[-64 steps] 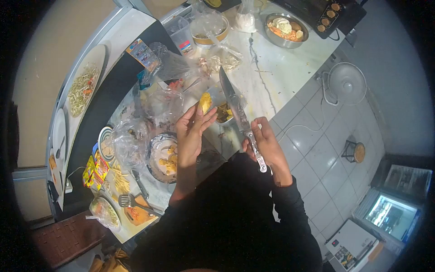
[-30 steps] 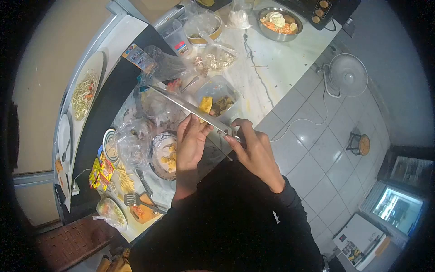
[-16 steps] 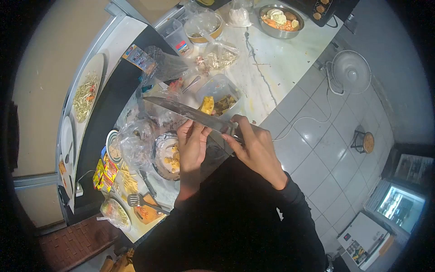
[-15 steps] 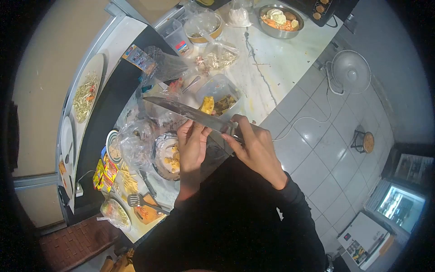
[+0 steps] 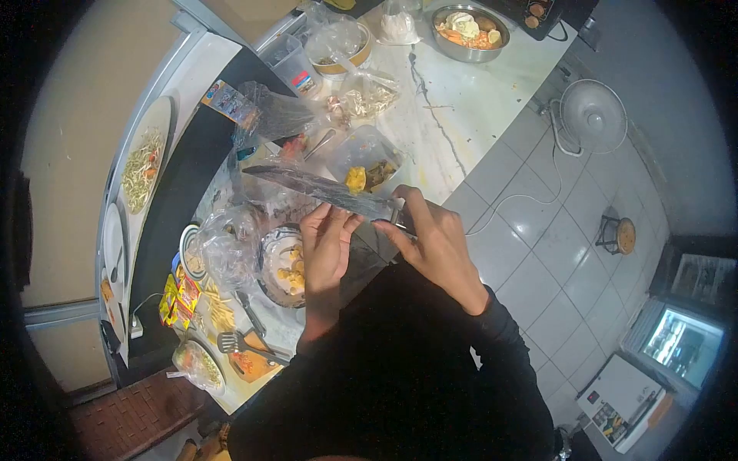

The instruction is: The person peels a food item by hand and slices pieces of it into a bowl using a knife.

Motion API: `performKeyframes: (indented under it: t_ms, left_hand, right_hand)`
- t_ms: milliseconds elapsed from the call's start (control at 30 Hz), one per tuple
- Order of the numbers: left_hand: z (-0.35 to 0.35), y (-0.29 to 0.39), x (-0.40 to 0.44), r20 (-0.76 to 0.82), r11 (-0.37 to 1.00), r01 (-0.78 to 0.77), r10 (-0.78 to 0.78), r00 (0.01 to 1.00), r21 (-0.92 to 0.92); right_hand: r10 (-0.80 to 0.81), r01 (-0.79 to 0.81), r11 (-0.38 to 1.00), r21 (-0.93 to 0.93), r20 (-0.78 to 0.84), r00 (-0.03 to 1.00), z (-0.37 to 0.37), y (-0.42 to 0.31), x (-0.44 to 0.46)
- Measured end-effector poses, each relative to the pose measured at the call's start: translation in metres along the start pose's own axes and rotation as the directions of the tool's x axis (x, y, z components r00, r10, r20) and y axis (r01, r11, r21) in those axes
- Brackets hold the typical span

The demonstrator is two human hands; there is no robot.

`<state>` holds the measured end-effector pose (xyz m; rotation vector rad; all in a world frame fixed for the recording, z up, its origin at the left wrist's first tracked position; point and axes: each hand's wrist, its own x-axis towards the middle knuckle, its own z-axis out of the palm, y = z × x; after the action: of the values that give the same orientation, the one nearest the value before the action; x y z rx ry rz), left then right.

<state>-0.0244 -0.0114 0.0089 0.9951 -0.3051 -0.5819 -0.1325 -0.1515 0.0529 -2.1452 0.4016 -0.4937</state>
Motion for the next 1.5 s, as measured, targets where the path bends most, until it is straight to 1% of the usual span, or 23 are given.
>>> performKeyframes:
  t_ms: [133,233,333,400,433,500,600,733,800,833,900,933,1000,1133,1233,1300,1333,1400,1433,1500]
  left_hand:
    - [0.000,-0.001,0.000,-0.015,1.000,-0.004,0.004,1.000,0.003]
    - [0.001,0.000,0.001,-0.014,0.999,-0.019,0.018,1.000,-0.030]
    - [-0.002,-0.001,0.002,-0.024,0.999,-0.017,0.016,1.000,-0.035]
    - [-0.005,-0.003,0.003,-0.012,0.999,-0.022,0.021,1.000,-0.046]
    - [-0.005,-0.002,0.003,-0.014,0.999,-0.024,0.023,1.000,-0.046]
    - [-0.002,0.002,0.004,-0.061,0.999,0.036,-0.037,0.997,-0.019]
    - [-0.003,0.003,0.005,-0.038,1.000,0.000,0.000,0.999,0.000]
    - [0.000,0.007,0.004,-0.081,0.999,0.003,0.001,0.997,0.052]
    - [0.000,0.008,0.003,-0.101,0.996,0.007,0.002,0.995,0.094]
    - [0.000,0.009,0.003,-0.109,0.996,0.008,0.003,0.994,0.094]
    - [0.000,0.011,0.004,-0.085,0.984,0.018,-0.003,0.996,0.177]
    - [-0.002,0.009,0.004,-0.086,0.984,0.020,-0.004,0.996,0.177]
    - [-0.006,0.004,0.006,-0.077,0.985,0.005,0.008,0.997,0.172]
    - [-0.004,0.009,0.011,-0.005,0.988,0.024,-0.024,1.000,0.155]
    - [-0.007,0.011,0.020,0.004,0.992,0.041,-0.042,0.999,0.122]
    - [-0.009,0.011,0.020,0.013,0.999,0.036,-0.036,0.999,0.012]
    - [-0.010,0.010,0.020,0.014,0.999,0.043,-0.043,0.999,0.013]
    - [-0.012,0.010,0.024,0.038,0.998,-0.006,0.003,0.999,0.070]
    - [-0.015,0.009,0.026,0.038,0.998,-0.007,0.005,0.999,0.068]
    - [-0.021,0.006,0.027,0.058,0.960,-0.139,0.129,0.990,0.243]
  right_hand:
    - [0.002,-0.002,1.000,0.007,0.013,1.000,0.000,0.003,0.002]
    - [-0.024,0.024,1.000,-0.016,0.010,1.000,0.000,0.003,0.005]
    - [-0.038,0.038,0.999,0.012,0.003,0.999,0.002,0.005,0.009]
    - [0.003,-0.003,1.000,-0.005,0.065,0.998,-0.002,0.001,0.012]
    - [0.001,0.000,1.000,-0.004,0.068,0.998,-0.003,0.001,0.014]
    - [0.012,-0.014,1.000,0.022,0.085,0.996,-0.004,0.001,0.017]
    - [-0.021,0.017,0.999,0.043,0.089,0.996,-0.003,0.004,0.023]
    - [-0.045,0.039,0.998,0.055,0.114,0.992,-0.002,0.006,0.031]
    - [0.016,-0.030,0.997,0.064,0.196,0.980,-0.003,0.005,0.035]
    - [0.016,-0.030,0.997,0.066,0.203,0.979,-0.003,0.006,0.036]
    - [-0.013,-0.007,0.994,0.105,0.180,0.984,-0.001,0.007,0.038]
    - [-0.011,-0.008,0.994,0.106,0.181,0.983,-0.002,0.008,0.039]
    - [0.019,-0.048,0.988,0.148,0.191,0.981,-0.003,0.008,0.042]
    - [0.072,-0.091,0.991,0.103,0.176,0.982,-0.003,0.013,0.047]
    - [0.087,-0.108,0.982,0.155,0.136,0.987,-0.004,0.014,0.050]
    - [0.108,-0.137,0.975,0.176,0.165,0.980,-0.004,0.014,0.048]
    - [0.115,-0.144,0.974,0.177,0.164,0.980,-0.003,0.015,0.046]
    - [0.098,-0.126,0.977,0.171,0.164,0.982,-0.003,0.016,0.046]
    - [0.097,-0.125,0.978,0.169,0.164,0.982,-0.003,0.017,0.045]
    - [0.117,-0.160,0.963,0.219,0.195,0.974,-0.002,0.020,0.041]
